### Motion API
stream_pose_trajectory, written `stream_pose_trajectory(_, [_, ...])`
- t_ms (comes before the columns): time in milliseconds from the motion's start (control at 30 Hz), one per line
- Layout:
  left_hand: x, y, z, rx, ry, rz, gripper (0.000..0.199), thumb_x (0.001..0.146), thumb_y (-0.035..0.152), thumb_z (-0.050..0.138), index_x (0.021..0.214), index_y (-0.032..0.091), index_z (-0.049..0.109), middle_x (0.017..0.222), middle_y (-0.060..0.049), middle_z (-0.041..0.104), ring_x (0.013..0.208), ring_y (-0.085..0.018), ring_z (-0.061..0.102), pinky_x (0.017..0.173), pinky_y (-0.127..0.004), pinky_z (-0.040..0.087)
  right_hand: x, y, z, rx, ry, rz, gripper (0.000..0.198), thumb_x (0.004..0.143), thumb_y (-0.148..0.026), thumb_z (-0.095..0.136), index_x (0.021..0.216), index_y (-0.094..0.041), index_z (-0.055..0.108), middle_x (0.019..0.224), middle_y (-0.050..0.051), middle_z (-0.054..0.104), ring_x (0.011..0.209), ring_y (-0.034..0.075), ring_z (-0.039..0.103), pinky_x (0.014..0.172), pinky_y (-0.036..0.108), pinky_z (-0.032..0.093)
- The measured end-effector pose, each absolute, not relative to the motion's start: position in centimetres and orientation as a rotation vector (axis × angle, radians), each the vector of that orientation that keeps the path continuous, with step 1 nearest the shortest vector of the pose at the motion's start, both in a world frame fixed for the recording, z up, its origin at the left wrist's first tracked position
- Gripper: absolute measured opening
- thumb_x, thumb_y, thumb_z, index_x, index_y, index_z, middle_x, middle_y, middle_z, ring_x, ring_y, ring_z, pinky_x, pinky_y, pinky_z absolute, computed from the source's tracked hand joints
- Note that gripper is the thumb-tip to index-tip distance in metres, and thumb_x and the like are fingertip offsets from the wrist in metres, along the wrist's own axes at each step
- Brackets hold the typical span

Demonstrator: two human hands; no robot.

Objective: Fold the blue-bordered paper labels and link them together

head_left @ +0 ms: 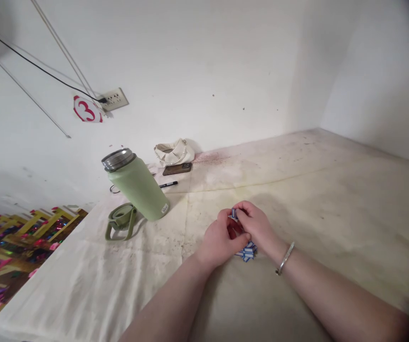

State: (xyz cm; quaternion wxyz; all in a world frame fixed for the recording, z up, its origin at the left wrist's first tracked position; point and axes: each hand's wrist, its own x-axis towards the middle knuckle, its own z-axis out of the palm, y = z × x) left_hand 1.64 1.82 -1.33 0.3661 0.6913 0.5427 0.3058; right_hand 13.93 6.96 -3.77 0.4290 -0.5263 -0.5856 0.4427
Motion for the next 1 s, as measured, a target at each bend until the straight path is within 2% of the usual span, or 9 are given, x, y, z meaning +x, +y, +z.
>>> stream_pose_trajectory(1000, [2.1,1.3,-0.1,1.852,1.505,0.674,0.050,0.077,0.033,0.057,0.123,0.021,0.041,0.090,-0.004,0.064,0.080,-0.020,0.060,0.067,-0.030,0.045,14.0,6.9,-2.8,-1.361,-1.493,1.105,0.017,0.072,-0.024,0.042,0.075,-0.020,0.058,0.074,0.003,0.062,0.067,0.017,0.056,0.062,0.030,0.043])
